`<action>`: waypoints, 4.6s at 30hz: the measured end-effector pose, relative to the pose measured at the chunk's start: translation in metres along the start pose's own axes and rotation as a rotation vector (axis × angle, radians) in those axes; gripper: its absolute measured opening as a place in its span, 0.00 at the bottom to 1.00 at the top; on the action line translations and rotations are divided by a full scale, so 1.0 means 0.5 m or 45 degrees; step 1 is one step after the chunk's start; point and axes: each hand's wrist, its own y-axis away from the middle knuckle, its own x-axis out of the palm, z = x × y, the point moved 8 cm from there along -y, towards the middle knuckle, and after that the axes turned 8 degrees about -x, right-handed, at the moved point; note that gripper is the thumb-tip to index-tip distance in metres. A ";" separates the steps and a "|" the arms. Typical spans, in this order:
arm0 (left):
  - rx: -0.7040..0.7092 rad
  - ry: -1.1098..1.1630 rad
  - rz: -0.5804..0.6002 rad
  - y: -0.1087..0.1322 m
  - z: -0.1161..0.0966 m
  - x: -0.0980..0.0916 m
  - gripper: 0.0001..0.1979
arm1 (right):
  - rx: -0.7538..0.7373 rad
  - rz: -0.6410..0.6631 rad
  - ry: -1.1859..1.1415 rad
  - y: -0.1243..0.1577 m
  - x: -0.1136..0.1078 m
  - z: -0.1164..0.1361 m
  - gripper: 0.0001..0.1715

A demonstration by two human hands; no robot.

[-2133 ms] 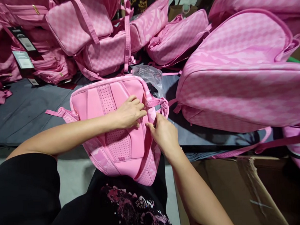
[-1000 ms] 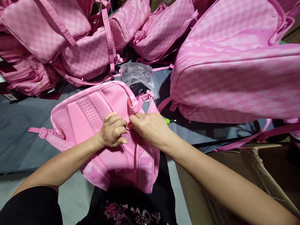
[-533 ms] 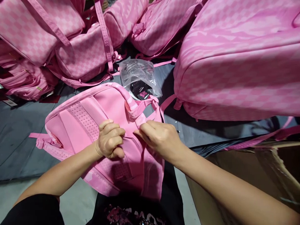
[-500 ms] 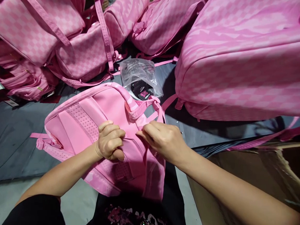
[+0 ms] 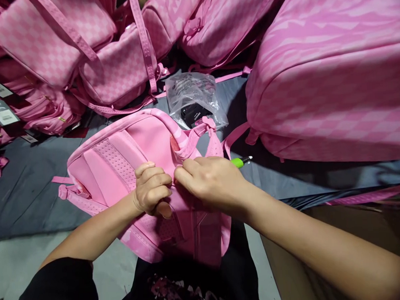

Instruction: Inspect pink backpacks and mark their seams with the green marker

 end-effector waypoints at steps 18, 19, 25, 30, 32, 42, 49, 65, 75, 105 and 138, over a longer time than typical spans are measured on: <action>-0.067 -0.153 -0.286 -0.010 0.064 -0.044 0.20 | 0.011 0.152 -0.160 -0.031 0.082 -0.038 0.09; -0.174 -0.294 -0.351 -0.025 0.091 -0.064 0.21 | 0.007 0.176 -0.148 -0.034 0.085 -0.040 0.09; -1.049 -0.871 0.279 -0.056 0.306 -0.071 0.28 | -0.048 0.192 -0.005 -0.028 0.108 -0.036 0.07; -1.042 -0.914 0.391 -0.032 0.320 -0.055 0.29 | -0.150 -0.184 0.336 -0.013 0.075 -0.006 0.10; -1.008 -0.918 0.346 -0.034 0.307 -0.059 0.30 | -0.120 -0.293 0.451 -0.045 0.050 -0.003 0.13; -0.948 -0.757 0.169 -0.043 0.268 -0.106 0.28 | 0.233 -0.576 -0.001 -0.194 -0.069 -0.057 0.11; -0.592 0.034 0.153 -0.054 0.056 -0.052 0.16 | 0.693 -1.206 -1.287 0.004 -0.101 -0.064 0.13; -0.490 -0.173 0.368 -0.060 0.017 -0.040 0.14 | 0.864 -1.051 -1.473 0.083 0.047 -0.019 0.27; -0.326 -0.566 0.786 -0.035 0.087 0.091 0.13 | 1.087 -1.421 -1.156 0.119 0.093 0.009 0.20; -0.236 -0.457 0.585 0.048 0.022 0.080 0.14 | 1.196 -1.101 -0.671 0.150 0.109 -0.016 0.16; -0.163 -0.490 0.487 0.046 0.012 0.069 0.12 | 1.102 -0.918 -0.851 0.132 0.099 -0.032 0.13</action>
